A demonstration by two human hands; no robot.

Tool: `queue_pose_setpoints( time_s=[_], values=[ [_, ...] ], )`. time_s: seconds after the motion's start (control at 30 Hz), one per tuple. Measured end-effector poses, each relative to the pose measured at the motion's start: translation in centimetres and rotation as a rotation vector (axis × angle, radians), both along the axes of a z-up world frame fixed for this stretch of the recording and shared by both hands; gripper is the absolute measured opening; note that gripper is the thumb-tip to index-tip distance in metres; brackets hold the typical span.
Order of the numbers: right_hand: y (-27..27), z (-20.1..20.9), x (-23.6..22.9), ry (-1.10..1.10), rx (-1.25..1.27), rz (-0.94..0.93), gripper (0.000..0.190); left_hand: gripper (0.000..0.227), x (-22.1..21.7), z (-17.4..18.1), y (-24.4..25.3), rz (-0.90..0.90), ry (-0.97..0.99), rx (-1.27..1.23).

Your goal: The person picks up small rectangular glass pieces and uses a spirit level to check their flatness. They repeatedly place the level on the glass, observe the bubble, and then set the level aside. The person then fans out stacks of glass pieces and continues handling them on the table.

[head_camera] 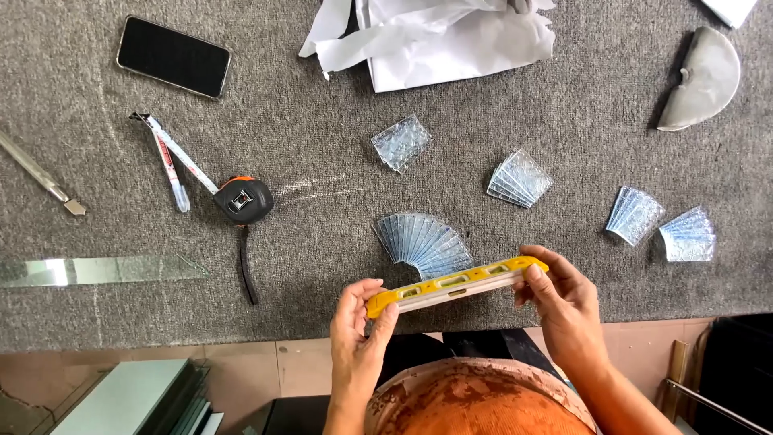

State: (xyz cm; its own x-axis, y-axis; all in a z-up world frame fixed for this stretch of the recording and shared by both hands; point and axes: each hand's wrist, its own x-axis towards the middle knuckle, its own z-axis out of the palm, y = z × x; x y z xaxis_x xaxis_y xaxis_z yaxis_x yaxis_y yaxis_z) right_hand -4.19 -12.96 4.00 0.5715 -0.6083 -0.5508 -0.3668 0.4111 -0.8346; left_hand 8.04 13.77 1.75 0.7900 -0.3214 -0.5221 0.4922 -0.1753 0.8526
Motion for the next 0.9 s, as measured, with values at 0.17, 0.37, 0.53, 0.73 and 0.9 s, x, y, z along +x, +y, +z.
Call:
queue_pose_setpoints(
  time_s=[0.17,0.37,0.53,0.73,0.9],
  values=[
    [-0.23,0.16,0.32,0.039,-0.025,0.025,0.047,0.042,-0.07,-0.01,0.26,-0.067,-0.009,0.082],
    [-0.35,-0.51,0.08,0.018,-0.014,0.026,0.047,0.043,-0.28,-0.39,0.22,-0.042,0.006,0.083],
    [-0.42,-0.33,0.24,0.026,-0.031,0.037,0.047,0.039,0.00,0.27,0.01,-0.043,-0.002,0.062],
    [-0.65,-0.61,0.24,0.088,-0.098,0.079,0.049,0.040,0.34,0.07,-0.02,-0.064,-0.015,0.073],
    [-0.68,-0.06,0.44,0.116,-0.079,0.089,0.056,0.044,0.46,-0.01,0.00,-0.068,0.001,0.059]
  ],
)
